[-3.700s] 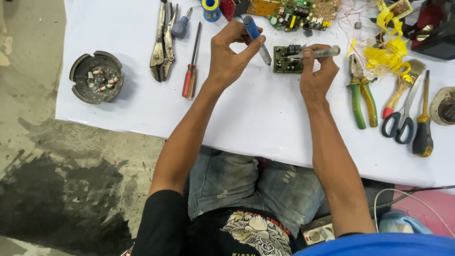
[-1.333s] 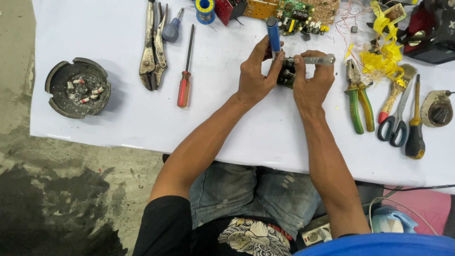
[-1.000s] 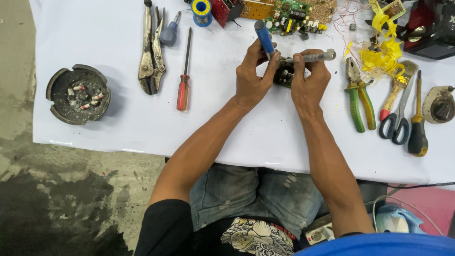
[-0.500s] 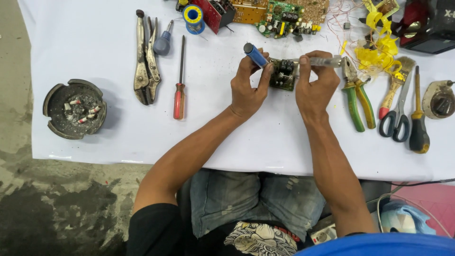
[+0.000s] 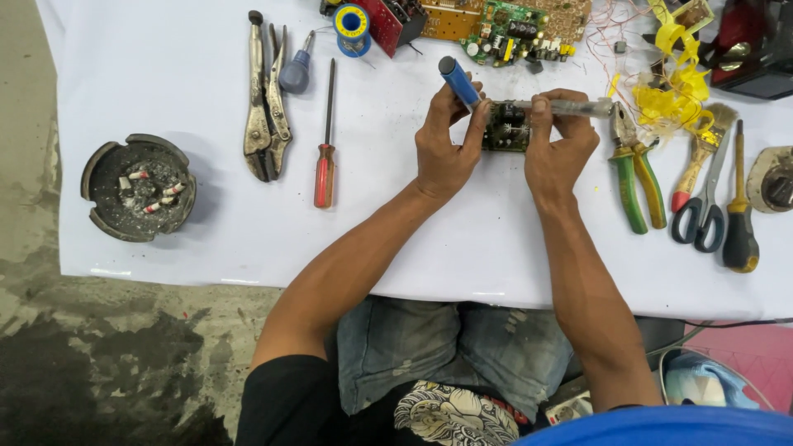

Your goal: The person uses a soldering iron and solder wire to solder components on a small green circuit board. They repeatedly apply heat and solder to specific points on the board while holding it steady with the other hand.

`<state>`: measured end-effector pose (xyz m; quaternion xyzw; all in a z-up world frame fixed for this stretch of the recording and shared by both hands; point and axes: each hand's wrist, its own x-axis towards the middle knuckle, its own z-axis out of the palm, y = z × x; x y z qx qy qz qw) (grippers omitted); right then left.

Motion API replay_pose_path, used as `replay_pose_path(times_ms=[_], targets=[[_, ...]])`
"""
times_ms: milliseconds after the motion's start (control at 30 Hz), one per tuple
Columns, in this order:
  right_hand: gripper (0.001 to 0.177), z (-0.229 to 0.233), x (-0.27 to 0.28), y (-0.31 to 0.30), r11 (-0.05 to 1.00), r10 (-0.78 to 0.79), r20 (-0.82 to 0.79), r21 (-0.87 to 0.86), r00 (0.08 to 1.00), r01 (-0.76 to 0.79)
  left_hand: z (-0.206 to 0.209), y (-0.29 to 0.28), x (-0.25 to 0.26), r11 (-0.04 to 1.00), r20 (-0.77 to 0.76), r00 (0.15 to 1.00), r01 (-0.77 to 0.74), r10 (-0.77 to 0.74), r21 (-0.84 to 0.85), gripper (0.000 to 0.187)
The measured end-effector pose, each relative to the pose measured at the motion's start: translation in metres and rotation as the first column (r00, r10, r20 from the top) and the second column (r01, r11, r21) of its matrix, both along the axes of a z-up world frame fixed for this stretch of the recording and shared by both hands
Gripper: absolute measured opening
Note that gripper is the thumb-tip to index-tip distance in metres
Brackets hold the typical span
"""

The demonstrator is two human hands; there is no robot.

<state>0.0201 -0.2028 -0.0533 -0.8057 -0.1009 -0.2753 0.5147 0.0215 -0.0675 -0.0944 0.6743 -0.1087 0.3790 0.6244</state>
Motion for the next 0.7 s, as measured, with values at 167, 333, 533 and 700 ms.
replay_pose_path(times_ms=[167, 333, 533, 700], targets=[[0.011, -0.004, 0.006, -0.005, 0.97, 0.083, 0.121, -0.237, 0.989, -0.052, 0.001, -0.001, -0.002, 1.0, 0.01, 1.0, -0.007, 0.007, 0.023, 0.042], [0.006, -0.008, 0.014, -0.003, 0.906, 0.15, 0.252, -0.422, 0.956, -0.03, 0.002, -0.004, -0.003, 0.994, 0.035, 0.996, -0.09, 0.088, 0.056, 0.04], [0.008, -0.012, 0.015, -0.005, 0.944, 0.071, 0.202, -0.331, 0.977, 0.0, 0.001, -0.005, -0.002, 0.998, 0.022, 0.998, -0.063, 0.063, 0.027, 0.041], [0.008, -0.012, 0.014, -0.003, 0.96, 0.071, 0.211, -0.281, 0.975, -0.01, 0.007, -0.003, -0.005, 0.996, 0.052, 0.996, -0.072, 0.07, 0.046, 0.036]])
